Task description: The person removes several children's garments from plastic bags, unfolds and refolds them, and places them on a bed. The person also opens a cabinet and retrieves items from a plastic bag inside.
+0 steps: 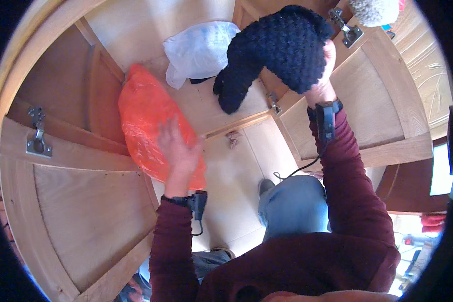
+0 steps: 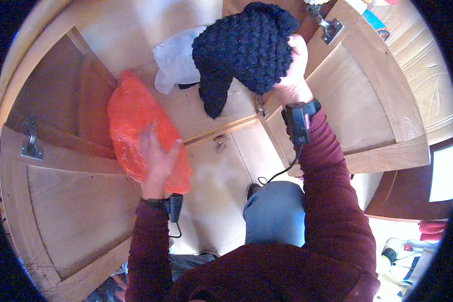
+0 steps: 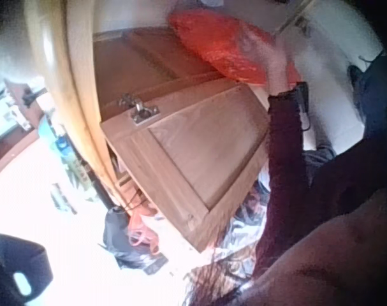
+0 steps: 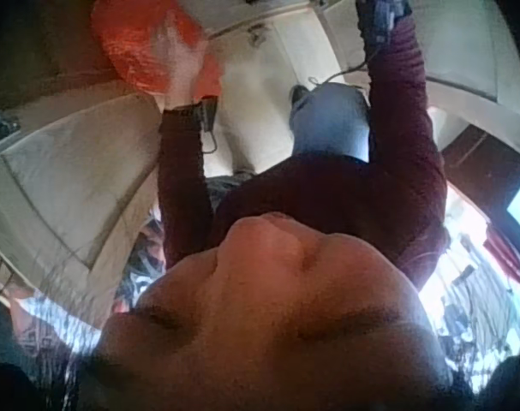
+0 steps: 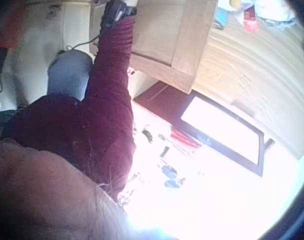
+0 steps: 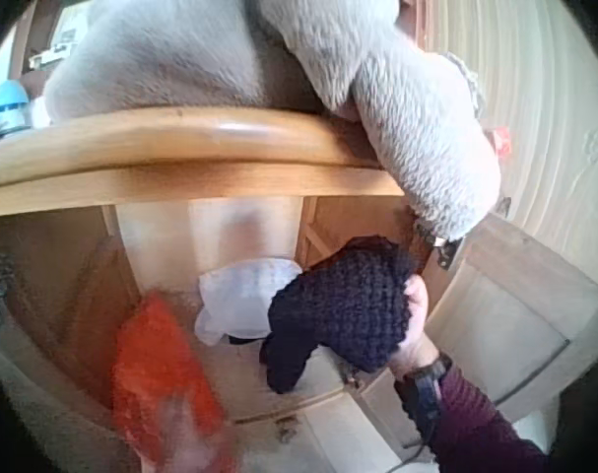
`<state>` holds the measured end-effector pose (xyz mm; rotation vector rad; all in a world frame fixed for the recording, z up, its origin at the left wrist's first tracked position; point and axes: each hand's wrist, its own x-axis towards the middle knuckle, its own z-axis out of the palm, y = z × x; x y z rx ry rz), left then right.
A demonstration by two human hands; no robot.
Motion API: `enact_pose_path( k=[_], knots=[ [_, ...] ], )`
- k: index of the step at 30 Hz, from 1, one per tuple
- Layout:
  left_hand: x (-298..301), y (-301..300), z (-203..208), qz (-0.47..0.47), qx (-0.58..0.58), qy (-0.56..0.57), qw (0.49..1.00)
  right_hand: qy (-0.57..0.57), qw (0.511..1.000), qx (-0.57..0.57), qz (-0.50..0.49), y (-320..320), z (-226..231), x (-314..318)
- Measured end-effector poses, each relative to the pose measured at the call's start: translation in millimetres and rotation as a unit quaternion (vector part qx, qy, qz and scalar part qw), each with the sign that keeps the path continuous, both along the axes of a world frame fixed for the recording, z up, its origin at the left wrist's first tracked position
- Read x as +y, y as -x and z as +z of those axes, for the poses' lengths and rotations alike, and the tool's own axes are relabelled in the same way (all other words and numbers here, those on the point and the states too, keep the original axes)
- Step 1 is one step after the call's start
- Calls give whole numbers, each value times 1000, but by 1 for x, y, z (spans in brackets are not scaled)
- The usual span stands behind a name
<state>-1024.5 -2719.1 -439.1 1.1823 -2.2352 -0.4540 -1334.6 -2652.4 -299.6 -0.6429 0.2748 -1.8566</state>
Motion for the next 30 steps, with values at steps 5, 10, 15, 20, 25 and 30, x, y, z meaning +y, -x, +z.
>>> enact_pose_path(
  k=[5, 10, 15, 20, 25, 30],
  knots=[
    [33, 64, 11, -119, 107, -99, 982, 18, 996, 26, 86, -34, 37, 24],
    [23, 63, 19, -61, 354, -406, 840, -62, 992, 84, 69, -40, 67, 31],
    [-16, 7, 48, -77, 535, -604, 586, -215, 967, 129, -41, -20, 81, 35],
    [-31, -23, 77, -139, 506, -625, 578, -224, 955, 196, 12, -24, 88, 35],
    [-29, -29, 90, -170, 491, -636, 570, -199, 964, 163, 66, -34, 107, 39],
    [-19, -36, 107, -224, 538, -657, 477, -182, 949, 256, 38, -42, 115, 45]
  ],
)
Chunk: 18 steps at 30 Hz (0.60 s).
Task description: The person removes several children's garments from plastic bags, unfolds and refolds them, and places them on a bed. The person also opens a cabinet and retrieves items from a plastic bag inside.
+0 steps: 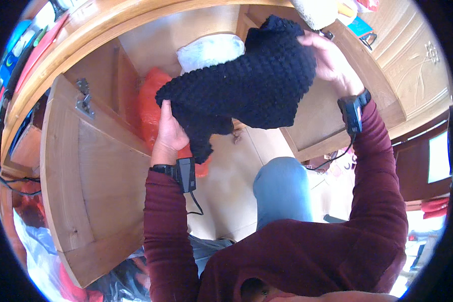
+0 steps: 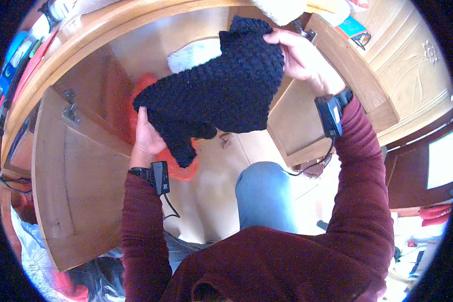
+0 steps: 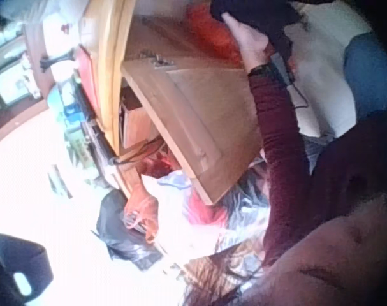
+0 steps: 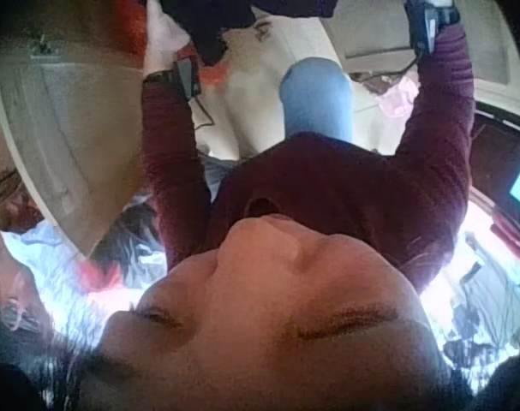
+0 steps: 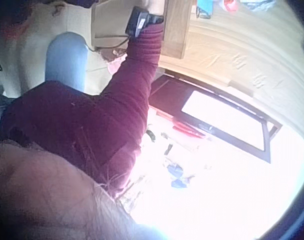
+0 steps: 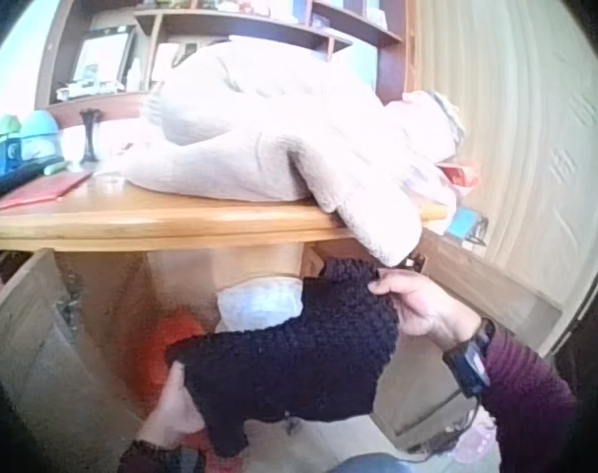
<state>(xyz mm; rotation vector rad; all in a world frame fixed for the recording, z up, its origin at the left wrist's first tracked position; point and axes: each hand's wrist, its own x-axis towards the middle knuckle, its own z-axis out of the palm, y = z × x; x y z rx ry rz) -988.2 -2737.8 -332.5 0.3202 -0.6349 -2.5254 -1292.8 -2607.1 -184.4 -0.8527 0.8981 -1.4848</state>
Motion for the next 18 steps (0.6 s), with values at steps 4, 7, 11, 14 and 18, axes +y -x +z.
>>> enact_pose_path(
  k=[4, 7, 11, 14, 18],
  knots=[
    [9, -11, 10, 15, 155, -41, 987, -72, 993, 96, 20, -10, -15, 1],
    [11, -12, 14, 3, 231, -34, 972, -173, 974, 137, -47, -20, -31, -2],
    [9, -9, 16, 62, 151, -54, 985, -142, 987, 63, -47, -29, -30, 0],
    [12, -8, 13, 73, 82, -65, 992, -66, 995, 59, 46, -40, -23, 2],
    [14, -5, 0, 90, 21, -60, 994, -16, 991, 81, 106, -58, -18, -2]
  ],
)
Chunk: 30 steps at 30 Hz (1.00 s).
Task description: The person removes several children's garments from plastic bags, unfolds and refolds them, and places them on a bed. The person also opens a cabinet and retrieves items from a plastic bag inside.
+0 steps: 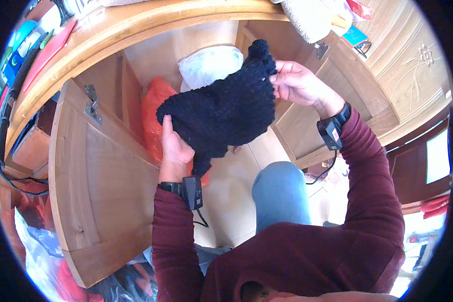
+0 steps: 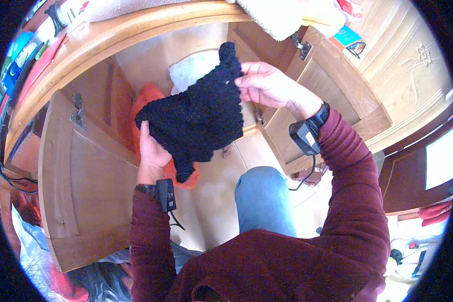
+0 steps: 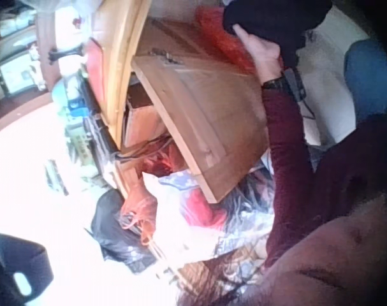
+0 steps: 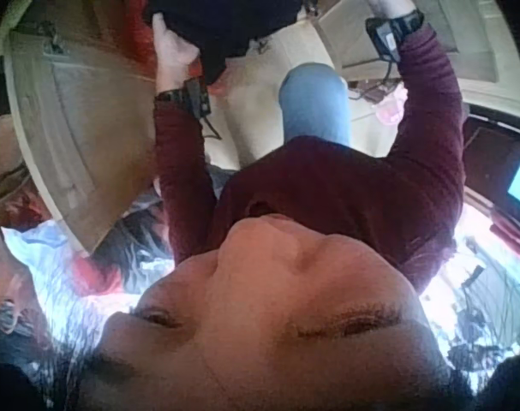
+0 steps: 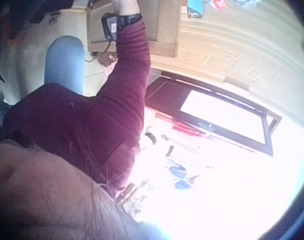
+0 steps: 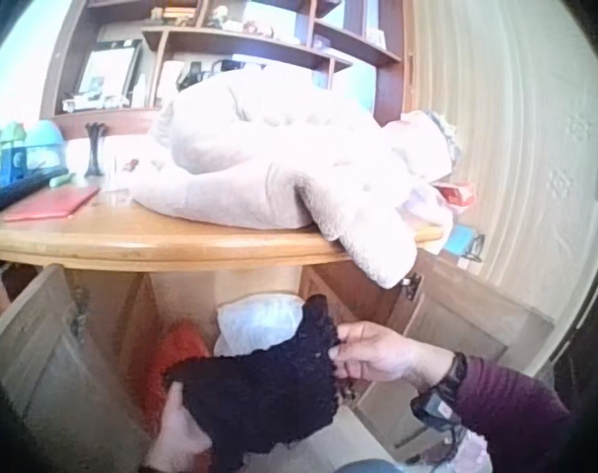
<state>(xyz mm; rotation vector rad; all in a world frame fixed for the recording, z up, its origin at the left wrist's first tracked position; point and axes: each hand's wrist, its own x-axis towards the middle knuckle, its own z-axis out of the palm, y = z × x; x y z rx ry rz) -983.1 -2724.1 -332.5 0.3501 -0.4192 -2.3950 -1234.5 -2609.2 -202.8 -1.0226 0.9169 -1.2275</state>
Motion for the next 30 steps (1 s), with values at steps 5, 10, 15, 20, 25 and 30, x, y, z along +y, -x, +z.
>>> enact_pose_path(
  k=[5, 10, 15, 20, 25, 30],
  knots=[
    [1, 9, -6, 2, -183, 57, 981, 2, 998, 67, -4, -18, 3, -9],
    [26, 17, 30, 85, -189, 251, 946, -12, 997, 64, -40, -39, 2, -17],
    [38, 27, 68, 68, -195, 342, 917, -27, 998, 64, -14, -59, -5, -29],
    [37, 20, 64, 99, -220, 279, 930, -47, 995, 87, 2, -65, -15, -32],
    [35, 18, 52, 136, -127, 230, 955, -44, 991, 127, 14, -61, -16, -30],
    [37, 18, 53, 104, -97, 230, 963, 8, 962, 274, 11, -63, -24, -30]
  ],
)
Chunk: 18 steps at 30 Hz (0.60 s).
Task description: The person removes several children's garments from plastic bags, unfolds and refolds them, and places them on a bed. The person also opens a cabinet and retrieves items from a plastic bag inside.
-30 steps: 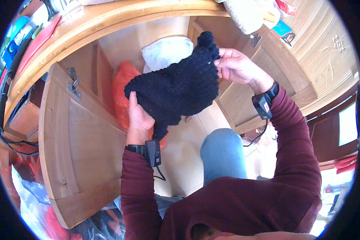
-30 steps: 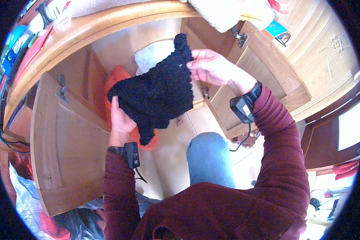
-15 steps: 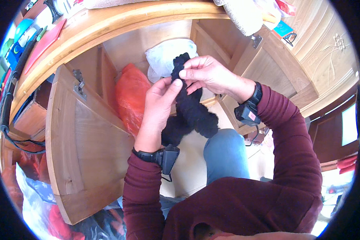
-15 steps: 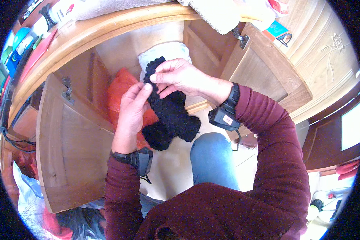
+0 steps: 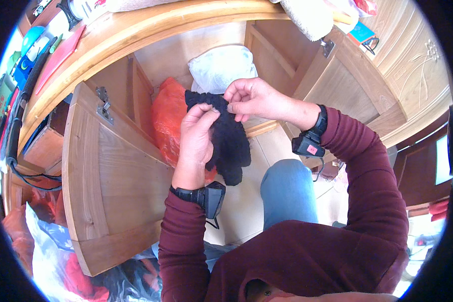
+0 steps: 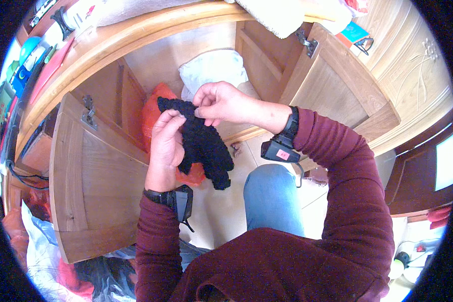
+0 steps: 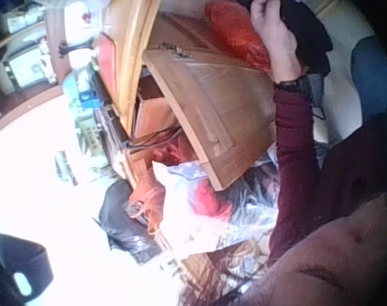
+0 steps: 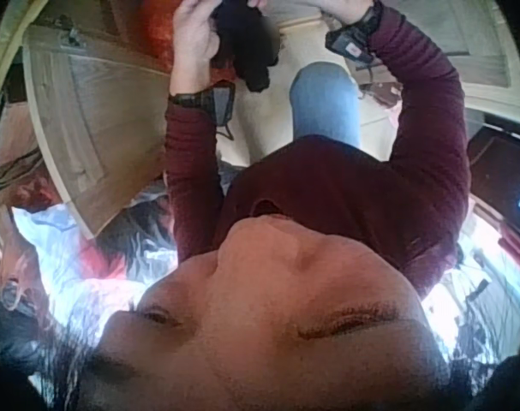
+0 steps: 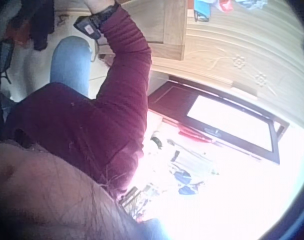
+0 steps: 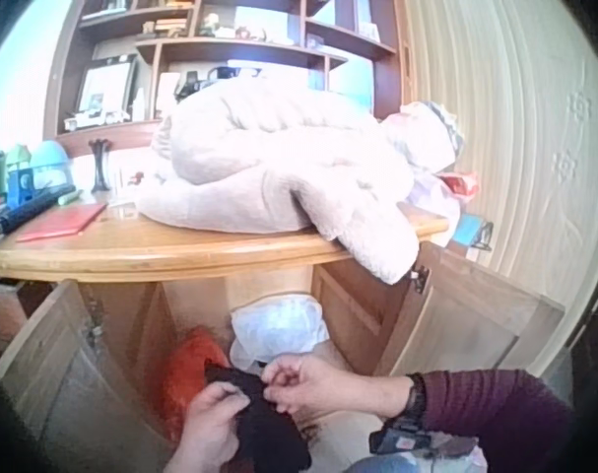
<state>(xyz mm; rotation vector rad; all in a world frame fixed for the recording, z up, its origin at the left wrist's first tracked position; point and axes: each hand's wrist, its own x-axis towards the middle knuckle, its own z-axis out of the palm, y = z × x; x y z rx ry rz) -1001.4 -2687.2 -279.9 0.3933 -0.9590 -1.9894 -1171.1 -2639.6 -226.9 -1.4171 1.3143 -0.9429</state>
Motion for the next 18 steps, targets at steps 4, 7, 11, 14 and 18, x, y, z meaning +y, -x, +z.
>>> enact_pose_path(
  k=[4, 7, 11, 14, 18],
  knots=[
    [0, -2, 1, -51, 10, -31, 998, 45, 996, 64, 32, 6, -10, -5],
    [-10, -9, 3, -17, -5, -60, 998, 103, 987, 110, 49, 22, -8, -10],
    [-25, -18, 6, -34, 8, 15, 999, 33, 999, -2, 36, 38, 1, -14],
    [-29, -18, 5, -52, -4, 64, 997, -68, 983, -167, -14, 35, 4, -13],
    [-21, -15, -5, -24, -127, 196, 972, -45, 973, -204, -94, 25, 9, -17]
  ],
)
